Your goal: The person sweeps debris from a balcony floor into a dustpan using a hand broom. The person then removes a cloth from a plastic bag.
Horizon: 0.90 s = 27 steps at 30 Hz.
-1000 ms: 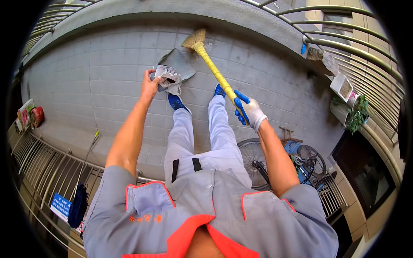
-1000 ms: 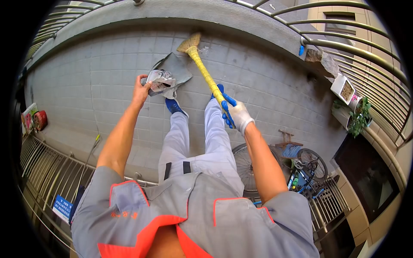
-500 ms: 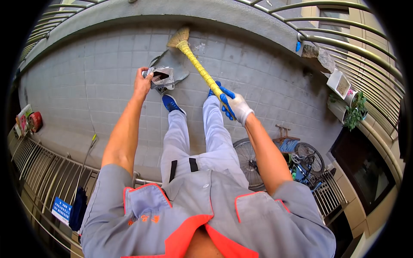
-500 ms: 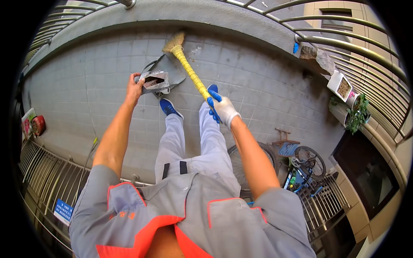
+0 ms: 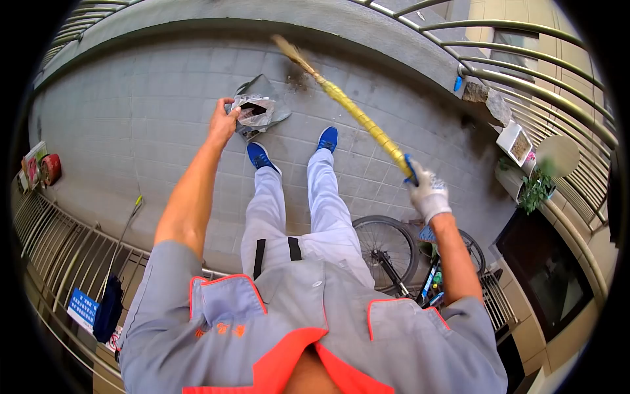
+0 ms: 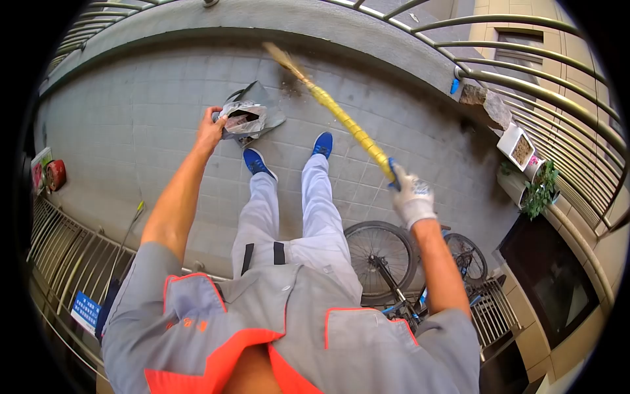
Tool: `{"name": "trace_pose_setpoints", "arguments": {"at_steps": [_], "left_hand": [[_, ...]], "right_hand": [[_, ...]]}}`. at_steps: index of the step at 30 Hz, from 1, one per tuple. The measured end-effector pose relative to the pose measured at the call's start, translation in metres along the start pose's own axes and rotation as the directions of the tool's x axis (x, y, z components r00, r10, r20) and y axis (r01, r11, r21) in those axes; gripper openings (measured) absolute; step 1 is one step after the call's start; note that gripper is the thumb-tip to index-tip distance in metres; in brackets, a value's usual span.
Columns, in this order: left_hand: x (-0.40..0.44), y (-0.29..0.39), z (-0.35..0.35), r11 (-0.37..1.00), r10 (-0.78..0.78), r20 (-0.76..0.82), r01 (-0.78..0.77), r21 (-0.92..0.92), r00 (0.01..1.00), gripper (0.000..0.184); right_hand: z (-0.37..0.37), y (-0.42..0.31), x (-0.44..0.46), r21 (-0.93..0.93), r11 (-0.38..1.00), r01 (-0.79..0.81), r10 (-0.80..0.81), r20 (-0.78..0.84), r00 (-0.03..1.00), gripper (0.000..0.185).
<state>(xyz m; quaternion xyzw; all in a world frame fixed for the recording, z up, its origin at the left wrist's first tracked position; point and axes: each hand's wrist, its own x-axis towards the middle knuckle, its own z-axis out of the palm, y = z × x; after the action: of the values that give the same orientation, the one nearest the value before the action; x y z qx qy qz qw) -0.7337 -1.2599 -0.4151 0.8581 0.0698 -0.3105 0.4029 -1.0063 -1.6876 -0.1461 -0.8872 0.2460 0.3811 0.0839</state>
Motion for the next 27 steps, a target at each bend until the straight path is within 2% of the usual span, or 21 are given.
{"name": "trace_pose_setpoints", "arguments": {"at_steps": [1, 3, 6, 8, 11, 15, 17, 21, 24, 27], "left_hand": [[-0.004, 0.005, 0.000, 1.000, -0.006, -0.006, 0.006, 0.021, 1.000, 0.038], [-0.009, 0.018, 0.002, 0.999, -0.016, -0.015, 0.016, 0.044, 1.000, 0.039], [-0.015, 0.037, 0.003, 0.999, -0.012, -0.017, 0.013, 0.049, 1.000, 0.039], [-0.011, 0.046, 0.007, 0.995, -0.031, -0.040, 0.035, 0.098, 0.999, 0.039], [0.000, 0.041, 0.017, 0.994, 0.053, -0.079, -0.044, 0.101, 0.995, 0.037], [0.004, 0.064, 0.028, 0.989, 0.079, -0.075, -0.068, 0.134, 0.994, 0.036], [0.004, 0.082, 0.033, 0.984, 0.007, -0.073, 0.006, 0.176, 0.997, 0.036], [0.015, 0.088, 0.046, 0.984, -0.005, -0.060, 0.016, 0.180, 0.998, 0.037], [0.019, 0.090, 0.052, 0.976, 0.025, -0.071, -0.009, 0.219, 0.997, 0.036], [0.028, 0.076, 0.048, 0.979, 0.052, -0.082, -0.034, 0.199, 0.995, 0.036]], "right_hand": [[-0.022, 0.000, 0.014, -0.120, 0.991, -0.058, 0.062, 0.031, 0.998, 0.055], [-0.022, 0.023, 0.058, -0.232, 0.971, -0.059, 0.042, -0.080, 0.996, 0.057], [-0.006, 0.022, 0.130, -0.253, 0.961, -0.110, 0.111, -0.011, 0.994, 0.054], [0.035, 0.015, 0.166, -0.159, 0.983, -0.092, 0.124, 0.202, 0.972, 0.054], [0.062, -0.010, 0.148, -0.044, 0.990, -0.136, 0.143, 0.296, 0.944, 0.054], [0.067, 0.002, 0.123, 0.039, 0.994, -0.106, 0.088, 0.319, 0.944, 0.058], [0.047, 0.009, 0.102, 0.088, 0.992, -0.088, 0.064, 0.250, 0.966, 0.061], [0.048, 0.018, 0.101, 0.084, 0.980, -0.178, 0.155, 0.225, 0.962, 0.064], [0.081, 0.006, 0.125, 0.133, 0.966, -0.221, 0.179, 0.271, 0.946, 0.063], [0.132, -0.021, 0.125, 0.250, 0.948, -0.195, 0.096, 0.358, 0.929, 0.059]]}}
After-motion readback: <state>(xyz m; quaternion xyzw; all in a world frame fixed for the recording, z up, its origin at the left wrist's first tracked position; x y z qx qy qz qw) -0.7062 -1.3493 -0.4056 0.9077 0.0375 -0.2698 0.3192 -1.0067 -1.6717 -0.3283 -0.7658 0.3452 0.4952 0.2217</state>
